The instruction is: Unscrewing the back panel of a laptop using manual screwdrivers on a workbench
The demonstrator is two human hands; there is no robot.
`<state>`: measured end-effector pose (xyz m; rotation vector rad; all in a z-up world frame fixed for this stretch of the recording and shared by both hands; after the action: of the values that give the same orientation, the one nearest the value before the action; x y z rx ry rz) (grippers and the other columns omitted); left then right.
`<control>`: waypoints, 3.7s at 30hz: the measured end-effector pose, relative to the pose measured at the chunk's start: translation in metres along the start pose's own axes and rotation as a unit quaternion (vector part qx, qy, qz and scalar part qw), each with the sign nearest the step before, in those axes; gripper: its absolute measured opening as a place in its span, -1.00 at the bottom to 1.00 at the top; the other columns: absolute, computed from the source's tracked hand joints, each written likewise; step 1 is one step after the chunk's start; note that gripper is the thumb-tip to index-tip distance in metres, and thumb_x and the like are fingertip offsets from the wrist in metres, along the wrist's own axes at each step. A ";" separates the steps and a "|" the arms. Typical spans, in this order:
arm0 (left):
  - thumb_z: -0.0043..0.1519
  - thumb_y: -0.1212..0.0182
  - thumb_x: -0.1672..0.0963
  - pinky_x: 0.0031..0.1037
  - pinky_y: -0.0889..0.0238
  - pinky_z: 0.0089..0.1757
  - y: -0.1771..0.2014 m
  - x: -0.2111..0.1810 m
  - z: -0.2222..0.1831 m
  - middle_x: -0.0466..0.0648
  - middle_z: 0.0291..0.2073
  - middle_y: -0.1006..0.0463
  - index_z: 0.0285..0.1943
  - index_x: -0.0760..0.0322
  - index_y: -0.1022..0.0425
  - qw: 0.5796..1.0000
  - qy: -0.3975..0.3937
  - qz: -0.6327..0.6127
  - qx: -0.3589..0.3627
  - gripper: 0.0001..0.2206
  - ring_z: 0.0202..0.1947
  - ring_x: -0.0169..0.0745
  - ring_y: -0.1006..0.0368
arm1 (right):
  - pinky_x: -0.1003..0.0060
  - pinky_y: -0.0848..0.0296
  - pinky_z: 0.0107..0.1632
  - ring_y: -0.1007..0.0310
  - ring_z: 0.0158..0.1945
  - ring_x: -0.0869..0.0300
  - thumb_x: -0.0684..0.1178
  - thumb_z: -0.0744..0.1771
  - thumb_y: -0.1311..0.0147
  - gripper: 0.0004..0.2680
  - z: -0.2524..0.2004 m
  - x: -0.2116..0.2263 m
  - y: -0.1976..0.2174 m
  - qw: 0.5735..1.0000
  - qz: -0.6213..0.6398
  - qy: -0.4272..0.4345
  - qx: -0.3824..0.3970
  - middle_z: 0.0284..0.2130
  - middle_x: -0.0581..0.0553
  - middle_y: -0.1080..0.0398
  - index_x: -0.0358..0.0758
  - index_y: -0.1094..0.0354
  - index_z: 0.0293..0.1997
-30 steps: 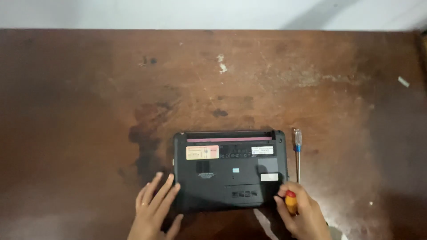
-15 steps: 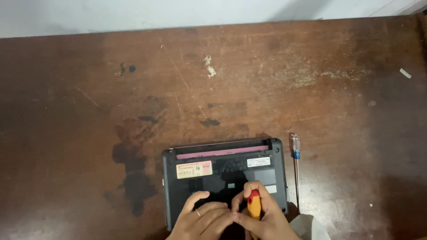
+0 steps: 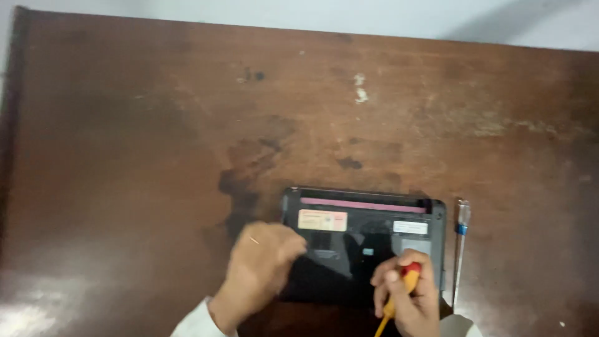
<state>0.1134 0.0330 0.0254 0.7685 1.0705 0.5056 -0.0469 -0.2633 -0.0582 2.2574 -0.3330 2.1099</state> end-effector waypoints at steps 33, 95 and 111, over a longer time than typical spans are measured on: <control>0.08 -0.22 0.00 0.05 0.07 0.20 0.024 0.097 -0.029 -0.06 0.20 -0.35 0.29 0.04 -0.51 0.988 0.098 0.088 -0.075 -0.48 0.23 0.22 -0.12 | 0.06 -0.42 -0.04 -0.32 -0.20 -0.22 -0.55 0.41 0.01 -0.46 0.053 0.223 -0.023 0.819 -0.328 0.447 -0.150 -0.09 -0.67 -0.21 -0.03 0.34 0.25; 0.20 -0.16 -0.17 0.39 0.28 0.33 -0.047 -0.068 0.002 0.33 0.54 0.04 0.50 0.23 -0.21 0.992 -0.041 0.119 0.029 -0.25 0.56 0.40 0.18 | 0.14 -0.48 0.07 -0.53 -0.16 -0.03 -0.44 0.36 -0.20 -0.53 0.180 0.159 0.012 0.850 -0.343 0.399 0.023 -0.24 -0.31 -0.45 -0.15 0.13 0.19; 0.30 -0.05 -0.08 0.18 0.01 0.31 -0.038 -0.058 0.000 0.29 0.51 -0.08 0.40 0.24 -0.34 0.996 -0.060 0.064 0.032 -0.46 0.54 0.31 0.05 | 0.13 -0.28 0.06 -0.34 -0.38 0.01 -0.41 0.35 -0.35 -0.45 0.178 0.160 0.014 0.794 -0.434 0.420 -0.061 -0.23 -0.33 -0.25 -0.25 0.17 0.24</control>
<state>0.0903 -0.0316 0.0304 0.9171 0.9324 0.5298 0.1343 -0.3287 0.0847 0.8538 0.4954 2.1030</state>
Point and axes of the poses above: each hand's wrist, its own z-axis towards the middle knuckle, its own y-axis out of the back of the hand, x = y × z, the point moved 8 cm from there along z, towards the middle knuckle
